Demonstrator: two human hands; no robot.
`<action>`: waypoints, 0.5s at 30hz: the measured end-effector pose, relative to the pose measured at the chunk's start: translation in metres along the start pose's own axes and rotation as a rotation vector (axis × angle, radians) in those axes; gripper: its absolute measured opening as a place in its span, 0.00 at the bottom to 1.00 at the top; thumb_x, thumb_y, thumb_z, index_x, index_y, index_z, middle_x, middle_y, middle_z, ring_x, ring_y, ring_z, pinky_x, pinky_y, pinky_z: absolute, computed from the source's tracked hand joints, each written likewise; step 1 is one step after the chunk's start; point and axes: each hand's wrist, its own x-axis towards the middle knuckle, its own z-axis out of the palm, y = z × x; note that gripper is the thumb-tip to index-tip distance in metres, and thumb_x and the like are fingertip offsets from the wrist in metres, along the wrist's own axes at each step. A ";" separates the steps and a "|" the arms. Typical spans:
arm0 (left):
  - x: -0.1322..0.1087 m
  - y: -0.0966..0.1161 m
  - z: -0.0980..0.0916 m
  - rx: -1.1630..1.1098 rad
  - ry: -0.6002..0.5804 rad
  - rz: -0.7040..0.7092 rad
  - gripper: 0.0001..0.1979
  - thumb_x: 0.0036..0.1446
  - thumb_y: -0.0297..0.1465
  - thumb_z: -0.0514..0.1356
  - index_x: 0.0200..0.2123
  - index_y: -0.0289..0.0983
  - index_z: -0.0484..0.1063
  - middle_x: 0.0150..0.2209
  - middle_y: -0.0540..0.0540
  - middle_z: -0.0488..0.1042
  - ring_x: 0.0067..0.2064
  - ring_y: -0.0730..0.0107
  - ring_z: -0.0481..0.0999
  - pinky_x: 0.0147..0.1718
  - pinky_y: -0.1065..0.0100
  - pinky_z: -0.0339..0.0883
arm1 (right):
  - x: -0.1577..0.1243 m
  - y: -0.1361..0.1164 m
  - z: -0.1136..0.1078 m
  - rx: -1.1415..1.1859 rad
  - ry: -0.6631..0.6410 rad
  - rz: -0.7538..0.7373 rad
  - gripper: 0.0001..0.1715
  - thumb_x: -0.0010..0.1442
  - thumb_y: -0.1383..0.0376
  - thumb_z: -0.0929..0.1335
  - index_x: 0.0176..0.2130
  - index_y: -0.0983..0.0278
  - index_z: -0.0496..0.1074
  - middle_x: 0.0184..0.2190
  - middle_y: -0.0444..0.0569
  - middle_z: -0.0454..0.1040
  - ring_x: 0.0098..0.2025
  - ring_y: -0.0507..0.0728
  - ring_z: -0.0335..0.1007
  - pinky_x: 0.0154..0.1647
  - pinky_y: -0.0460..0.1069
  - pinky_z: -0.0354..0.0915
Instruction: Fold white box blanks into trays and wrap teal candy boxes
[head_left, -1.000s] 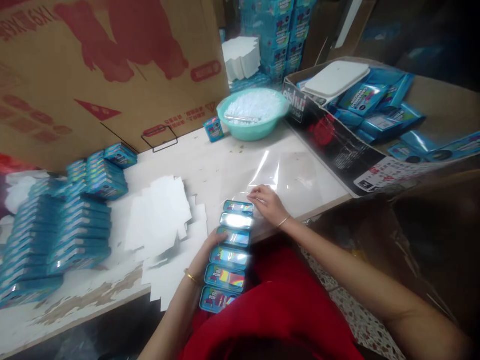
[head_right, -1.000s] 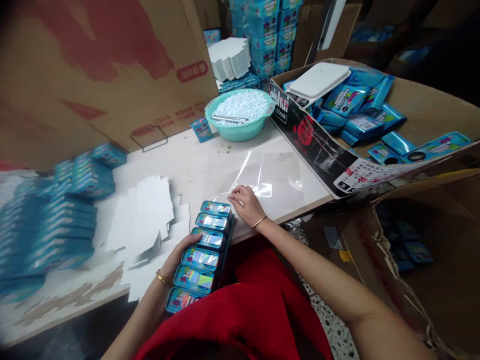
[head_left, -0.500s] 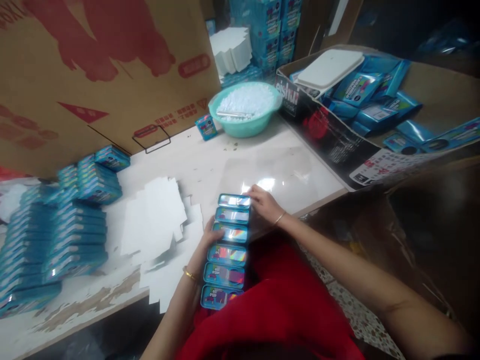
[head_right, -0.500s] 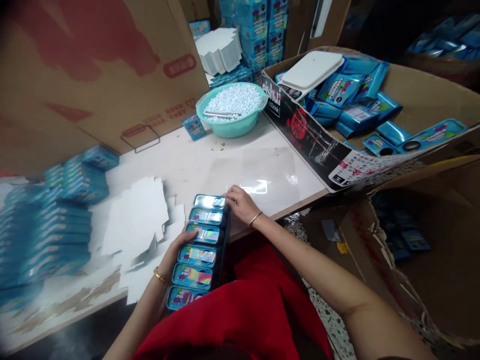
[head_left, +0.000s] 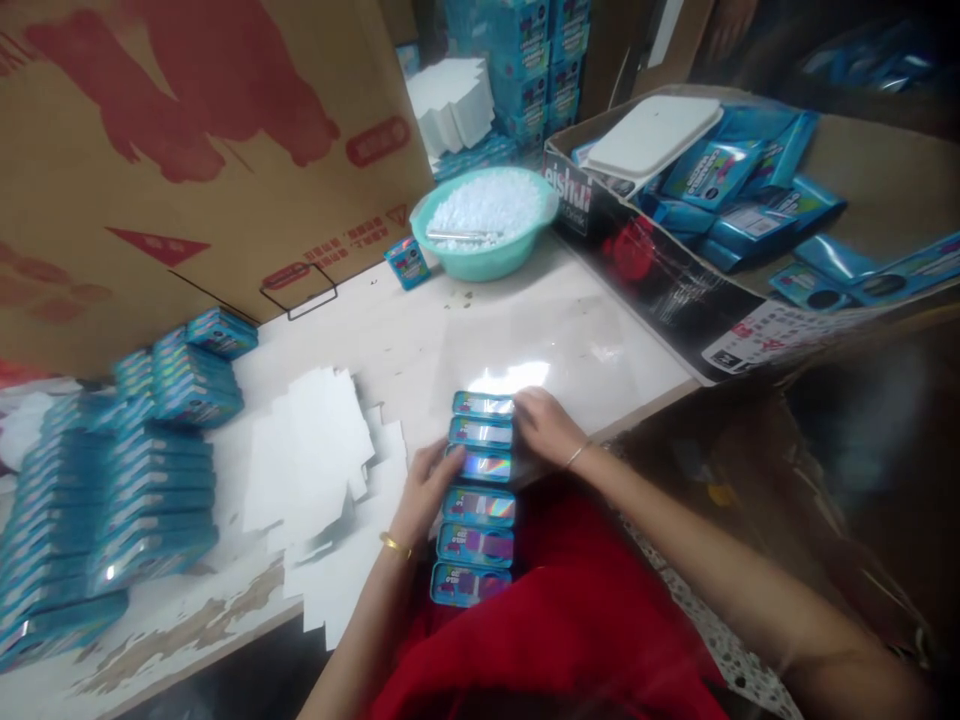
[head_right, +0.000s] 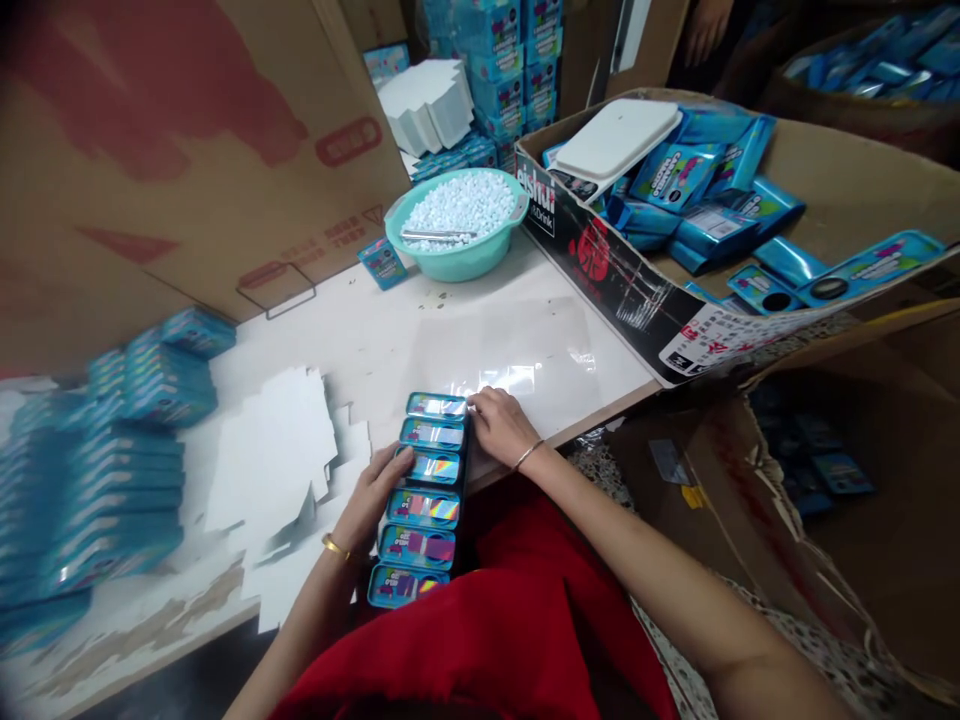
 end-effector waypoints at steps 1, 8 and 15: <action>0.001 0.000 -0.006 0.172 0.042 0.090 0.18 0.46 0.40 0.66 0.40 0.37 0.76 0.46 0.44 0.72 0.51 0.58 0.69 0.46 0.67 0.63 | 0.000 -0.002 -0.001 -0.024 -0.004 0.001 0.11 0.61 0.71 0.60 0.39 0.67 0.70 0.35 0.54 0.69 0.39 0.59 0.62 0.43 0.52 0.60; 0.040 0.011 -0.024 0.946 0.114 0.742 0.20 0.55 0.36 0.57 0.51 0.36 0.66 0.48 0.39 0.67 0.50 0.55 0.65 0.48 0.56 0.59 | -0.001 -0.013 -0.005 -0.207 -0.009 0.019 0.10 0.55 0.74 0.64 0.38 0.64 0.70 0.35 0.51 0.69 0.40 0.59 0.61 0.41 0.51 0.56; 0.082 0.032 -0.004 1.368 0.106 0.944 0.08 0.57 0.29 0.52 0.30 0.38 0.71 0.32 0.43 0.72 0.37 0.59 0.65 0.37 0.58 0.52 | 0.005 -0.020 -0.004 -0.385 0.101 0.098 0.12 0.63 0.71 0.59 0.30 0.64 0.67 0.30 0.51 0.69 0.35 0.58 0.60 0.37 0.51 0.51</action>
